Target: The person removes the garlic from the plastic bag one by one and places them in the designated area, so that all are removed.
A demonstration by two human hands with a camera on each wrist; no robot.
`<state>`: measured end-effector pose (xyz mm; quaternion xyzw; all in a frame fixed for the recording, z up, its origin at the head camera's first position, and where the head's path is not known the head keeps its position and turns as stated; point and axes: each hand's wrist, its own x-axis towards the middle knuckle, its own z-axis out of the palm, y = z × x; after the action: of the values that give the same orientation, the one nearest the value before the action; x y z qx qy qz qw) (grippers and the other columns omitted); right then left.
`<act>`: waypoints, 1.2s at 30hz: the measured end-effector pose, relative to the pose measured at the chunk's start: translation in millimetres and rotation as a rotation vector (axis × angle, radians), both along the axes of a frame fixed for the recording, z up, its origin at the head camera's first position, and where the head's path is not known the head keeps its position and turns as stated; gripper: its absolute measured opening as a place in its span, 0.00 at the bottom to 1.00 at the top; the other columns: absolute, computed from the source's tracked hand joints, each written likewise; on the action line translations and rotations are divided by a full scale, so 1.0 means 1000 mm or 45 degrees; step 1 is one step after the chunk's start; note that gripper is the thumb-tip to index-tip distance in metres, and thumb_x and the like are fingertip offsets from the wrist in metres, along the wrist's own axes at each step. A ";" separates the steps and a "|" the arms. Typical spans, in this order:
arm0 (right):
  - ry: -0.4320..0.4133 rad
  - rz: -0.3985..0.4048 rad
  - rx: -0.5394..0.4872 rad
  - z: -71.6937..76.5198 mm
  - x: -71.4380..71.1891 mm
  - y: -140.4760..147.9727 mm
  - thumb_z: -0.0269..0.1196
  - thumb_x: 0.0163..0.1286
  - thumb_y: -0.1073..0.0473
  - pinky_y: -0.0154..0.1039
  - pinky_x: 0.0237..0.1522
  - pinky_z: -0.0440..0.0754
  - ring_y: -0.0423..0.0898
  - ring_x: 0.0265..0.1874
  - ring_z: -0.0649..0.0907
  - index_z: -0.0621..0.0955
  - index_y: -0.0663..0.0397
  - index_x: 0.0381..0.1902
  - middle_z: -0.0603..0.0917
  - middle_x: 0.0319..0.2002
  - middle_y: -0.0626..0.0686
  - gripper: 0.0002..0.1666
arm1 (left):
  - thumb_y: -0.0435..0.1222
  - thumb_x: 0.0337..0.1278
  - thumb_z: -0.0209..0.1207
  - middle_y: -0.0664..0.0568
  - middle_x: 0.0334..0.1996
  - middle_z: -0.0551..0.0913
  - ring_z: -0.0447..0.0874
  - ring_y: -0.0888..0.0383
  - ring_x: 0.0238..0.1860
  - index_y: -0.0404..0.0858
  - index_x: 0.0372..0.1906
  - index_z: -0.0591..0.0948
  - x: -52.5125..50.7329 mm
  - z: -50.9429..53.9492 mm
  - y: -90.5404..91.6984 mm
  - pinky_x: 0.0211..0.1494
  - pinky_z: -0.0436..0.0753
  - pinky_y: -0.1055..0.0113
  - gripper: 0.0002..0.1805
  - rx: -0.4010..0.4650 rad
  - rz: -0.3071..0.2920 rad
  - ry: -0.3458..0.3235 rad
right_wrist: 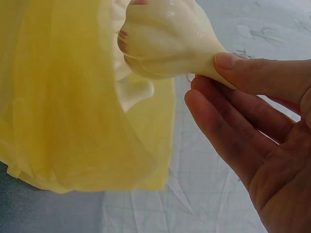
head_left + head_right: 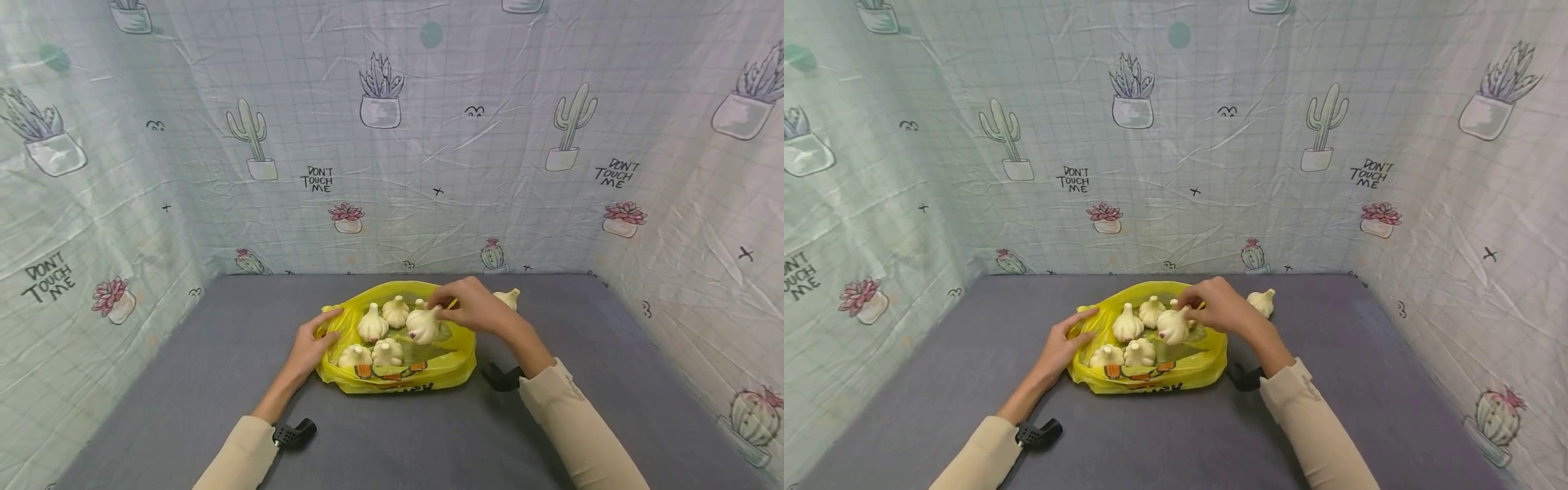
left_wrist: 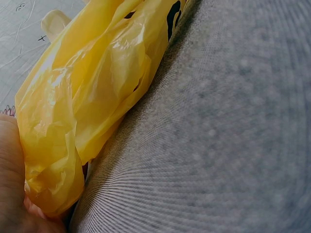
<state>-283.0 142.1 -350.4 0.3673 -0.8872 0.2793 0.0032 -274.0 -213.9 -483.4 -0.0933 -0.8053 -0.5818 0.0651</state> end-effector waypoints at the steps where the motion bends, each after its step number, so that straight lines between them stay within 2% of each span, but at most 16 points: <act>1: 0.002 -0.007 -0.016 0.001 0.001 0.002 0.68 0.70 0.63 0.36 0.44 0.89 0.45 0.41 0.89 0.90 0.51 0.46 0.92 0.44 0.51 0.09 | 0.30 0.71 0.59 0.44 0.74 0.73 0.62 0.45 0.80 0.42 0.72 0.77 0.000 0.000 0.000 0.78 0.66 0.43 0.26 -0.006 0.004 0.002; 9: 0.106 -0.041 -0.064 0.002 0.007 0.014 0.70 0.68 0.64 0.36 0.40 0.86 0.45 0.40 0.89 0.90 0.52 0.46 0.92 0.42 0.50 0.10 | 0.30 0.69 0.59 0.46 0.73 0.75 0.63 0.46 0.79 0.45 0.70 0.78 -0.002 -0.002 0.001 0.78 0.66 0.44 0.26 -0.037 0.025 0.006; 14: 0.102 -0.060 -0.085 0.002 0.010 0.019 0.70 0.69 0.64 0.38 0.44 0.88 0.45 0.40 0.89 0.90 0.52 0.47 0.92 0.42 0.51 0.10 | 0.30 0.69 0.59 0.46 0.73 0.75 0.64 0.46 0.79 0.45 0.71 0.78 -0.003 -0.003 0.002 0.78 0.67 0.44 0.27 -0.048 0.031 0.002; 25: 0.108 -0.073 -0.097 0.000 0.011 0.024 0.70 0.68 0.64 0.38 0.44 0.89 0.46 0.41 0.89 0.90 0.52 0.48 0.92 0.43 0.50 0.11 | 0.31 0.70 0.59 0.45 0.74 0.74 0.62 0.45 0.80 0.43 0.71 0.78 -0.001 -0.002 0.003 0.78 0.66 0.43 0.26 -0.029 0.015 -0.013; 31: 0.108 -0.089 -0.118 0.004 0.010 0.028 0.69 0.69 0.63 0.39 0.44 0.89 0.45 0.41 0.89 0.90 0.51 0.48 0.92 0.43 0.50 0.11 | 0.30 0.72 0.58 0.44 0.75 0.73 0.61 0.44 0.80 0.41 0.72 0.76 -0.001 0.000 0.000 0.79 0.64 0.42 0.26 -0.043 0.013 -0.018; 36: 0.121 -0.116 -0.133 0.009 0.011 0.033 0.69 0.69 0.62 0.39 0.44 0.89 0.44 0.40 0.88 0.90 0.51 0.47 0.91 0.42 0.49 0.10 | 0.31 0.71 0.59 0.46 0.74 0.74 0.63 0.45 0.80 0.44 0.71 0.77 -0.003 -0.002 -0.001 0.78 0.67 0.44 0.26 -0.040 0.016 -0.006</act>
<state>-272.2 175.5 -341.3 0.3388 -0.8860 0.3071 0.0772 -276.8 -215.1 -484.9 -0.0877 -0.8151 -0.5689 0.0654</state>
